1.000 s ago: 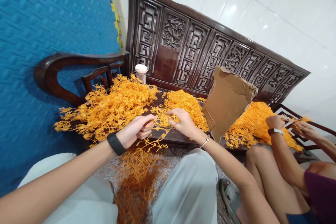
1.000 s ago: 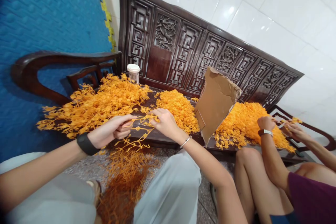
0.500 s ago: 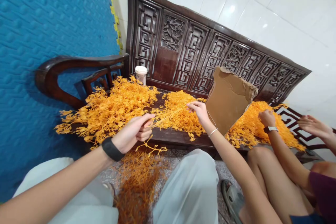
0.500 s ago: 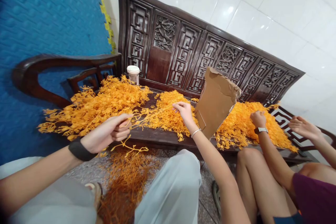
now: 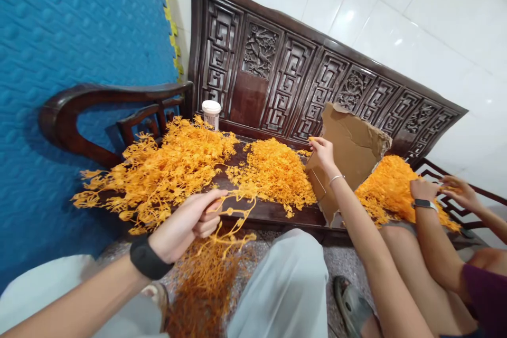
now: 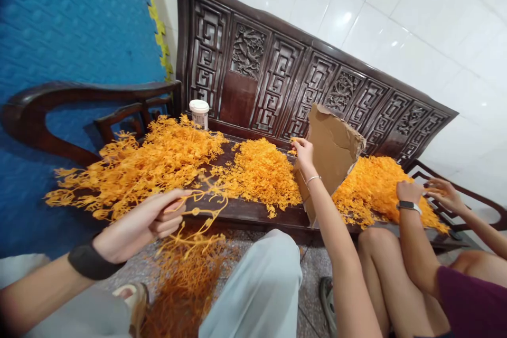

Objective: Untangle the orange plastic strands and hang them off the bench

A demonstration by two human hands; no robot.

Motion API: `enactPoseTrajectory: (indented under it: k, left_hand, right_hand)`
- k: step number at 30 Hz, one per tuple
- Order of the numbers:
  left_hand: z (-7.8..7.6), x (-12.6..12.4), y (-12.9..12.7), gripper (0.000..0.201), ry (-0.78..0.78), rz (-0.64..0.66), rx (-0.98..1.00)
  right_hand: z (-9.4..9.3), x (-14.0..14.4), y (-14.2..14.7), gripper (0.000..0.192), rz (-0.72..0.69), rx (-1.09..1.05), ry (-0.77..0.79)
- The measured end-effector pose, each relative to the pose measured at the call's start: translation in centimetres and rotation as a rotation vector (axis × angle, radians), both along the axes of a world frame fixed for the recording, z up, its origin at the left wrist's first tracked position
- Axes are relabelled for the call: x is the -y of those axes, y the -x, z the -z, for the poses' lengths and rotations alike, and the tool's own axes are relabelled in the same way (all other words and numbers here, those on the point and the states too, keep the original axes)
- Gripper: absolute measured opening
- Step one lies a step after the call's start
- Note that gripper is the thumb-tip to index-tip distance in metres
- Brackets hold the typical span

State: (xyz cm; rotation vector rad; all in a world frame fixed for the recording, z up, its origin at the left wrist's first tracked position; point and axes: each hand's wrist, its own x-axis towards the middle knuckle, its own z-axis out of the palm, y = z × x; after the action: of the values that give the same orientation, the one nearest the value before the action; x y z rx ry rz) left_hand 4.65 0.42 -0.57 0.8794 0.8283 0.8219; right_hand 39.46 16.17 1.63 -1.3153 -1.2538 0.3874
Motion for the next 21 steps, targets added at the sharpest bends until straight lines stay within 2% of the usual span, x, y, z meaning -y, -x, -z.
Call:
enactPoseTrajectory:
  k: [5, 9, 14, 21]
  left_hand:
    - [0.6, -0.3, 0.4, 0.042, 0.013, 0.016, -0.051]
    - [0.7, -0.6, 0.5, 0.041, 0.017, 0.034, -0.047]
    - [1.2, -1.4, 0.3, 0.04, 0.005, 0.039, -0.054]
    - [1.4, -2.8, 0.9, 0.04, -0.019, 0.003, -0.06]
  right_hand:
    - [1.3, -2.0, 0.5, 0.034, -0.073, 0.1, 0.059]
    - [2.4, -3.6, 0.4, 0.037, -0.076, 0.243, -0.007]
    - [3.3, -5.2, 1.0, 0.032, -0.073, 0.235, 0.0]
    - [3.6, -5.4, 2.0, 0.019, -0.089, 0.252, 0.008]
